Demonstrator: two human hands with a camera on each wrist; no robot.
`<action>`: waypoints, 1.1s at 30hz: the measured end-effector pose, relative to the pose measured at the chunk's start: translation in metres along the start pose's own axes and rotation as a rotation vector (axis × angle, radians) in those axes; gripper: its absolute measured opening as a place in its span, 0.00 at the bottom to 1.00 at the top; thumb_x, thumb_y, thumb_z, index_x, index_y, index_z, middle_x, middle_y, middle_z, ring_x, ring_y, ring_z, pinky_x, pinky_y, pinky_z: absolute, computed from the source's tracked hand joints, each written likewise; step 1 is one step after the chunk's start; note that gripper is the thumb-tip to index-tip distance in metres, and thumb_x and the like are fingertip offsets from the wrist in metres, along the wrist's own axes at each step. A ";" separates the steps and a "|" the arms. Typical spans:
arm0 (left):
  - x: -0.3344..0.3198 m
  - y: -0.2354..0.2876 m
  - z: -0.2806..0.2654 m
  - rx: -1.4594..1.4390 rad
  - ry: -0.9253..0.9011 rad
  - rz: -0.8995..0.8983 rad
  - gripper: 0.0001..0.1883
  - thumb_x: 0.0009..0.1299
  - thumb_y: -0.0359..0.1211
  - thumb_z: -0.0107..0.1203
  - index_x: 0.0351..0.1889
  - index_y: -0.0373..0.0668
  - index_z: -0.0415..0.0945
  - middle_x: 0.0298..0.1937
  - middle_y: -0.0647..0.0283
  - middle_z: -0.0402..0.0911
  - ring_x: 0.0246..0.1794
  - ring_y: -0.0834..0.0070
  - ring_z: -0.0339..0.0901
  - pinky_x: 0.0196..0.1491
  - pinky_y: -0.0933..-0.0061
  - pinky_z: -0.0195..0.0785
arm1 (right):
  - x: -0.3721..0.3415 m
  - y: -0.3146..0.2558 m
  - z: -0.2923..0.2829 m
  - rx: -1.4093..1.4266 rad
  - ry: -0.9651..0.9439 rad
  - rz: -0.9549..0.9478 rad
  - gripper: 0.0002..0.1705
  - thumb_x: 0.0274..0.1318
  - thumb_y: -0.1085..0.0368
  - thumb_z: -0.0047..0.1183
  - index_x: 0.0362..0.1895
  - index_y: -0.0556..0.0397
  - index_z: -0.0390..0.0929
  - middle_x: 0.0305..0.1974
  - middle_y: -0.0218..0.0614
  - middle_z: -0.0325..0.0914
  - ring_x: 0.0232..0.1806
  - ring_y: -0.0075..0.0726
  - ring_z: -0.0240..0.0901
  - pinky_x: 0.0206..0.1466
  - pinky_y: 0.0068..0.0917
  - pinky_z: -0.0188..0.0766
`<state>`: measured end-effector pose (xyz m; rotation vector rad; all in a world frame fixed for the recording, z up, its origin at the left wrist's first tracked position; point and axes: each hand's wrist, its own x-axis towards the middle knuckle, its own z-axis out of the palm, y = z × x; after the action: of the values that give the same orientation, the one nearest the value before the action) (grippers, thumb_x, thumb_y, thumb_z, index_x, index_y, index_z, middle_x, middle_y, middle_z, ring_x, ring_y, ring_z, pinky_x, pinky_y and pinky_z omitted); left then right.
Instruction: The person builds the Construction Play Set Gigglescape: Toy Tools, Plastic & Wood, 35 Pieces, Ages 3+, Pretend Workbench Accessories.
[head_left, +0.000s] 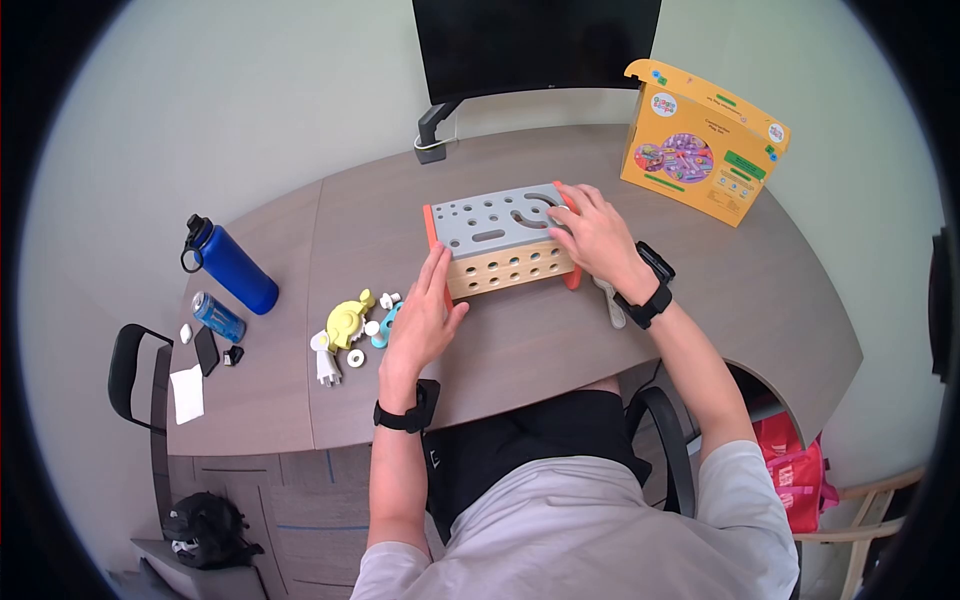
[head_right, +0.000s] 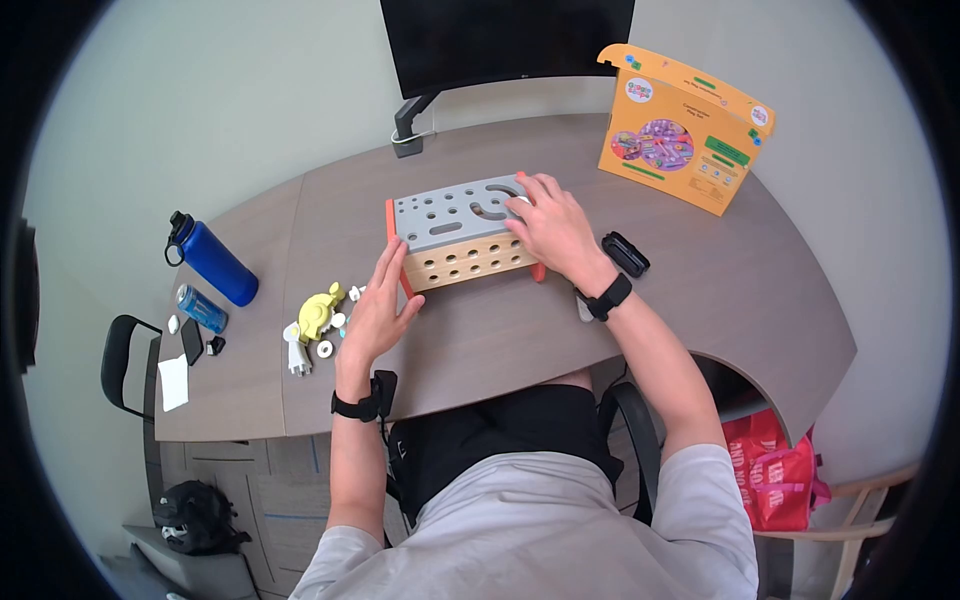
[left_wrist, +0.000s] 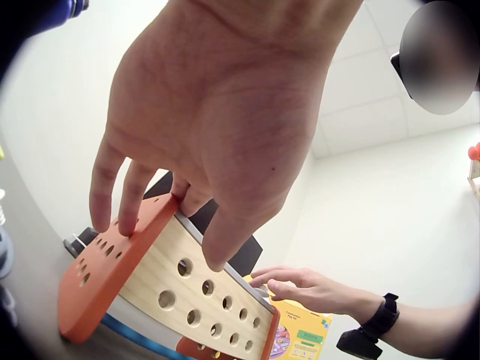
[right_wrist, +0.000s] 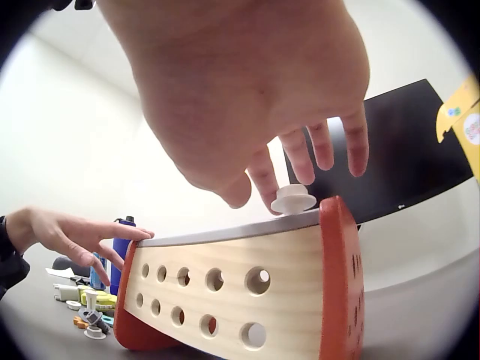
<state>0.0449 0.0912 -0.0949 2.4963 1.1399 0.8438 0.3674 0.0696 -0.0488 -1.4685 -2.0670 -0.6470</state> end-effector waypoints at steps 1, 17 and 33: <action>0.000 0.000 0.000 -0.003 0.004 0.007 0.45 0.74 0.32 0.67 0.86 0.42 0.53 0.89 0.54 0.52 0.81 0.46 0.65 0.76 0.52 0.70 | 0.001 0.000 0.002 -0.011 -0.007 0.009 0.16 0.67 0.55 0.64 0.52 0.51 0.88 0.68 0.43 0.77 0.70 0.49 0.70 0.66 0.44 0.77; -0.001 0.004 -0.001 -0.008 0.004 -0.024 0.45 0.73 0.32 0.66 0.85 0.40 0.53 0.88 0.52 0.53 0.81 0.46 0.65 0.77 0.53 0.69 | -0.024 0.005 -0.006 0.299 -0.027 0.241 0.26 0.72 0.58 0.59 0.68 0.56 0.75 0.70 0.47 0.75 0.72 0.57 0.70 0.73 0.46 0.72; -0.003 0.009 0.002 0.052 0.021 -0.037 0.46 0.70 0.29 0.68 0.84 0.37 0.54 0.87 0.50 0.55 0.73 0.44 0.73 0.69 0.52 0.75 | -0.034 -0.021 -0.009 0.215 -0.017 0.184 0.27 0.65 0.65 0.65 0.66 0.58 0.76 0.66 0.46 0.79 0.69 0.54 0.73 0.70 0.45 0.74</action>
<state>0.0497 0.0827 -0.0934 2.5054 1.2254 0.8427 0.3582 0.0333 -0.0658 -1.5181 -1.9176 -0.3299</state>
